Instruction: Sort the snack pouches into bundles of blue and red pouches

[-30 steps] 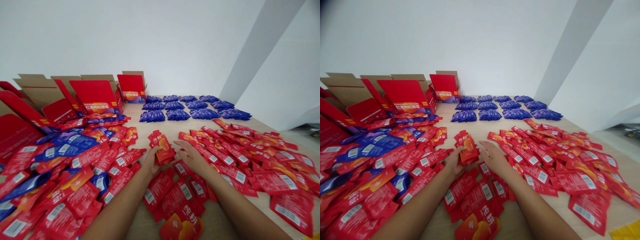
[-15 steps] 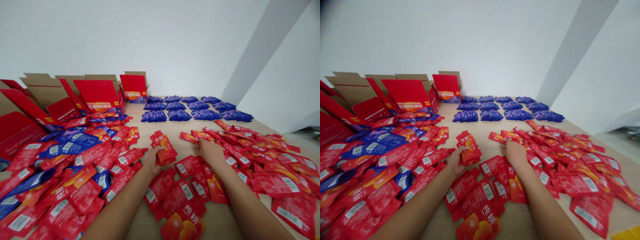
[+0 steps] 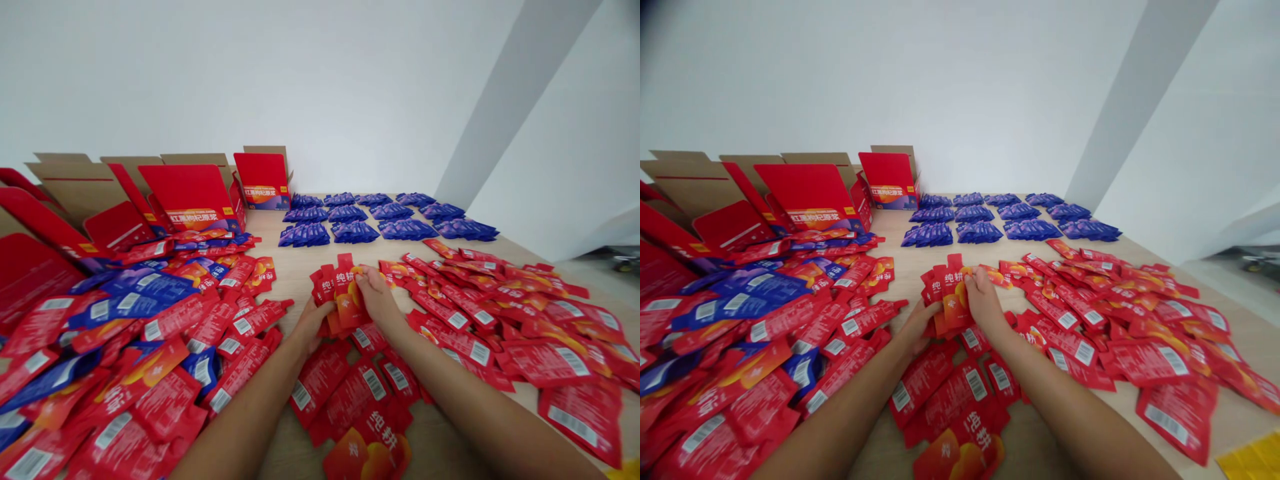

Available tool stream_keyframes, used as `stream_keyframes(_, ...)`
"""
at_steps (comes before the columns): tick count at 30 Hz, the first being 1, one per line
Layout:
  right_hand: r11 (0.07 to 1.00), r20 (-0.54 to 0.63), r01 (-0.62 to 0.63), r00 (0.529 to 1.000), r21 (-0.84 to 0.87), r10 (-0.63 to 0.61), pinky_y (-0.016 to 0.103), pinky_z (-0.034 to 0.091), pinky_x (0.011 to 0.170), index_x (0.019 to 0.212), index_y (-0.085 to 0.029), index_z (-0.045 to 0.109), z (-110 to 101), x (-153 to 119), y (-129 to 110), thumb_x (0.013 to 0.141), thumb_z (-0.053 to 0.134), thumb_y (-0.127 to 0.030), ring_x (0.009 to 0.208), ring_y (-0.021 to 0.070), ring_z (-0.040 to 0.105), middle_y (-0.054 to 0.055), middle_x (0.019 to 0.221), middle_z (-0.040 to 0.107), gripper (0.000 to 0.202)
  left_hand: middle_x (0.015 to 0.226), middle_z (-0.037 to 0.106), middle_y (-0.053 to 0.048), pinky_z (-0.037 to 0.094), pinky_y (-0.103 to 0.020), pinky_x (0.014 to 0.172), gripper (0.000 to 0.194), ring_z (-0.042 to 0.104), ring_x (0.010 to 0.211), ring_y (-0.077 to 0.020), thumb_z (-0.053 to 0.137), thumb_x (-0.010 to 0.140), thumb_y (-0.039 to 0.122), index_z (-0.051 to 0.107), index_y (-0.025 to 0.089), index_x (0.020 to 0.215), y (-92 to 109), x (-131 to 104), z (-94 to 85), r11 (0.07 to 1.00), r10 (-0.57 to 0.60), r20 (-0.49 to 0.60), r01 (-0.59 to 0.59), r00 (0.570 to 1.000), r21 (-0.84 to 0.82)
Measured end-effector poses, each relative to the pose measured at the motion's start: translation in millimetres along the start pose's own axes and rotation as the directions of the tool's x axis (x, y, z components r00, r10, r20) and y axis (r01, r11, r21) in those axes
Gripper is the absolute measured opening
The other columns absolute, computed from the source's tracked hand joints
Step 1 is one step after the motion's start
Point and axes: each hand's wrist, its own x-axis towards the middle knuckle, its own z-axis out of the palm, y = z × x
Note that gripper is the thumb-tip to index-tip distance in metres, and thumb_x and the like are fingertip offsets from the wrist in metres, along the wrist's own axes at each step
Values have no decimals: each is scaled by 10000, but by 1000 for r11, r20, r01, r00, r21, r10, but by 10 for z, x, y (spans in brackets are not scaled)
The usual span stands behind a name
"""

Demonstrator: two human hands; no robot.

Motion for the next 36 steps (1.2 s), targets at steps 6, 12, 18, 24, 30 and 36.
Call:
stream_keyframes(6, 979, -10, 82, 996, -189, -85, 373, 443, 804, 866, -223, 496, 121, 132, -65, 833, 365, -273, 832, 212, 560, 50, 866, 606, 144, 932, 723, -87, 548, -325, 740, 315, 685, 847, -235, 684, 721, 322, 628, 159, 985, 24, 24, -8, 989, -59, 5, 59, 998, -134)
stream_keyframes(12, 995, -9, 50, 999, -80, -51, 388, 432, 889, 1031, -185, 513, 260, 82, 38, 816, 413, -278, 979, 210, 556, 93, 1040, 606, 254, 764, 720, -51, 531, -282, 632, 274, 673, 637, -186, 684, 664, 159, 631, 135, 931, 4, 17, -52, 993, -34, -45, 29, 998, -117)
stream_keyframes(18, 996, 185, 58, 982, -71, -44, 389, 425, 928, 1066, -203, 530, 186, -145, 28, 854, 434, -370, 1025, 215, 563, 80, 1090, 616, 286, 649, 687, -44, 498, -229, 525, 109, 616, 515, -129, 579, 744, 198, 629, 104, 770, 69, 48, -70, 968, -127, -154, 89, 980, -235)
stream_keyframes(24, 944, 188, 253, 958, -213, -215, 437, 384, 994, 1163, -150, 478, 226, -303, 54, 890, 361, -317, 1100, 246, 508, 156, 1150, 556, 341, 587, 656, -16, 486, -221, 498, 86, 591, 477, -122, 618, 709, 214, 607, 131, 726, 67, 36, -102, 961, -142, -168, 95, 975, -260)
stream_keyframes(30, 974, 192, 206, 964, -97, -185, 423, 356, 1046, 1202, -175, 494, 225, -309, 106, 823, 361, -204, 1157, 219, 495, 112, 1220, 561, 403, 633, 680, -41, 513, -246, 562, 96, 624, 530, -143, 602, 716, 203, 620, 120, 761, 61, 35, -113, 967, -140, -141, 104, 980, -234)
stream_keyframes(36, 999, 284, -17, 959, 42, 4, 415, 454, 943, 1106, -225, 598, -116, -70, 137, 662, 389, -114, 1079, 217, 573, 33, 1134, 645, 504, 654, 692, -65, 520, -283, 578, 99, 631, 537, -165, 589, 733, 181, 633, 107, 781, 68, 18, -43, 976, -163, -131, 140, 978, -169)
